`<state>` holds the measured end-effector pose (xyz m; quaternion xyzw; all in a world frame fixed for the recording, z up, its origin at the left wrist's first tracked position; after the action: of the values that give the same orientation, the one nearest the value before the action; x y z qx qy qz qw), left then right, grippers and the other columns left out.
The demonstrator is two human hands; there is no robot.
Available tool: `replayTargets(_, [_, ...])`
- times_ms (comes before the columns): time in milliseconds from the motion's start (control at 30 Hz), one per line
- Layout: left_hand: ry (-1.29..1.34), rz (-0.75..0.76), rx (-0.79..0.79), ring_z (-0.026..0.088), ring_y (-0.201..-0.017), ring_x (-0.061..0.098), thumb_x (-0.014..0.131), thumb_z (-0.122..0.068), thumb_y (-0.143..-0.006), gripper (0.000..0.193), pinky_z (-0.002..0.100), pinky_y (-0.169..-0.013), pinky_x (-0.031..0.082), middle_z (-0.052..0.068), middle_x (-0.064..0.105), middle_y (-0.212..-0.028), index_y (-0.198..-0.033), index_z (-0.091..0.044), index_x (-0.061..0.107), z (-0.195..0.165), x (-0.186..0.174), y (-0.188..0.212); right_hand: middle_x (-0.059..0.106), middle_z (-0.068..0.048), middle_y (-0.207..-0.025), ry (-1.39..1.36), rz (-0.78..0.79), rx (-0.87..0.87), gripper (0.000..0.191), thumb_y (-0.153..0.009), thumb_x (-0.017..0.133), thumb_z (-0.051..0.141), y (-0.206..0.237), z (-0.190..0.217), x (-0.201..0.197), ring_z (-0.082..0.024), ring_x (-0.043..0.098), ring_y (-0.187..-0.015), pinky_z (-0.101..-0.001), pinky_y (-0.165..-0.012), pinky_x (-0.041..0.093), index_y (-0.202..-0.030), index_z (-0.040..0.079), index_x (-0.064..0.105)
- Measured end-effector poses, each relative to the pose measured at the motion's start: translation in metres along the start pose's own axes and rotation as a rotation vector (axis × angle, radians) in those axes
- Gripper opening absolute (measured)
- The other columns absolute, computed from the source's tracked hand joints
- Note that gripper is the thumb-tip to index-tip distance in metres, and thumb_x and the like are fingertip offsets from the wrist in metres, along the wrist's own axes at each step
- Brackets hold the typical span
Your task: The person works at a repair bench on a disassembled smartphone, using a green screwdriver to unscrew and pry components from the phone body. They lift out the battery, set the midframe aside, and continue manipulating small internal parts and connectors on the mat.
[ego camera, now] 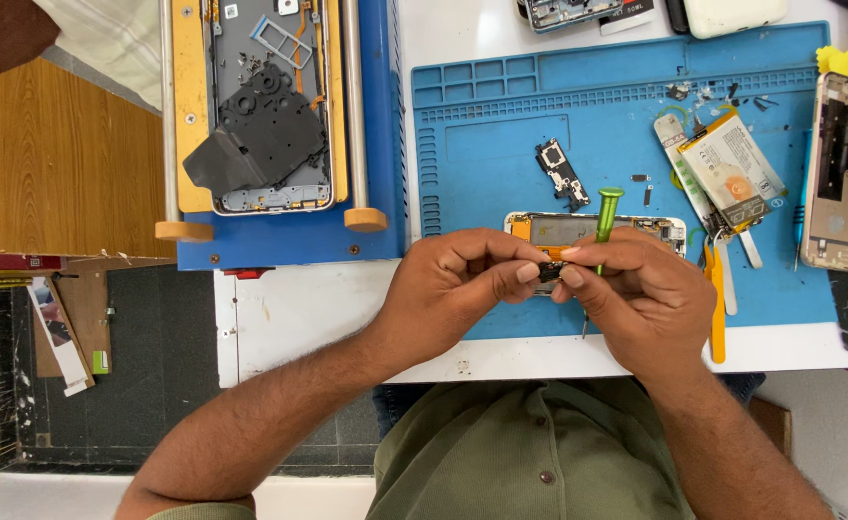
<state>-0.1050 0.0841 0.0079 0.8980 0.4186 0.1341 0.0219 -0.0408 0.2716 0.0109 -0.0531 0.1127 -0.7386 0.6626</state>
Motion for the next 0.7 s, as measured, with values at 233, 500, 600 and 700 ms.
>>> replayTargets(233, [0.023,-0.008,-0.004,0.008,-0.094,0.071,0.068,-0.015,-0.103,0.022,0.025,-0.083,0.063,0.008,0.076,-0.103,-0.118,0.000,0.072,0.0021,0.0004,-0.0013,0.068,-0.017,-0.112,0.052,-0.034,0.016,0.017,-0.097,0.071,-0.007,-0.0009,-0.0006,-0.0003,-0.019,0.075,-0.087,-0.0260,-0.071,0.063,-0.115,-0.007,0.069])
replayTargets(500, [0.051,-0.018,0.043,0.009,-0.093,0.070,0.067,-0.015,-0.105,0.020,0.025,-0.082,0.062,0.007,0.074,-0.101,-0.117,0.001,0.069,0.0028,0.0002,-0.0008,0.066,-0.015,-0.117,-0.015,0.026,-0.067,0.024,-0.099,0.070,-0.007,-0.0014,0.0056,0.0035,-0.018,0.073,-0.101,-0.0287,-0.088,0.065,-0.123,-0.005,0.067])
replayTargets(600, [0.069,-0.009,0.067,0.009,-0.094,0.070,0.067,-0.014,-0.106,0.020,0.025,-0.082,0.062,0.007,0.073,-0.102,-0.119,0.001,0.068,0.0023,0.0003,-0.0019,0.067,-0.013,-0.113,0.031,0.024,-0.053,0.027,-0.097,0.071,-0.006,-0.0010,0.0064,0.0022,-0.016,0.074,-0.098,-0.0257,-0.082,0.063,-0.124,-0.004,0.068])
replayTargets(700, [0.101,-0.002,0.054,0.010,-0.094,0.070,0.066,-0.014,-0.107,0.021,0.026,-0.083,0.062,0.008,0.073,-0.102,-0.120,0.002,0.068,0.0038,0.0003,-0.0008,0.069,-0.012,-0.106,0.221,-0.029,-0.017,0.031,-0.088,0.079,-0.003,0.0012,0.0052,-0.0016,-0.011,0.065,-0.080,-0.0210,-0.063,0.051,-0.119,-0.003,0.072])
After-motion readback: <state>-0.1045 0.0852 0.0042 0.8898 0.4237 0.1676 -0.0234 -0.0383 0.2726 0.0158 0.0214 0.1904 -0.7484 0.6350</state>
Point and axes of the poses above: each hand's wrist, its own y-axis away from the middle knuckle, its own x-axis out of the palm, z = x × y, the point moved 5 cm from there along -y, towards the middle knuckle
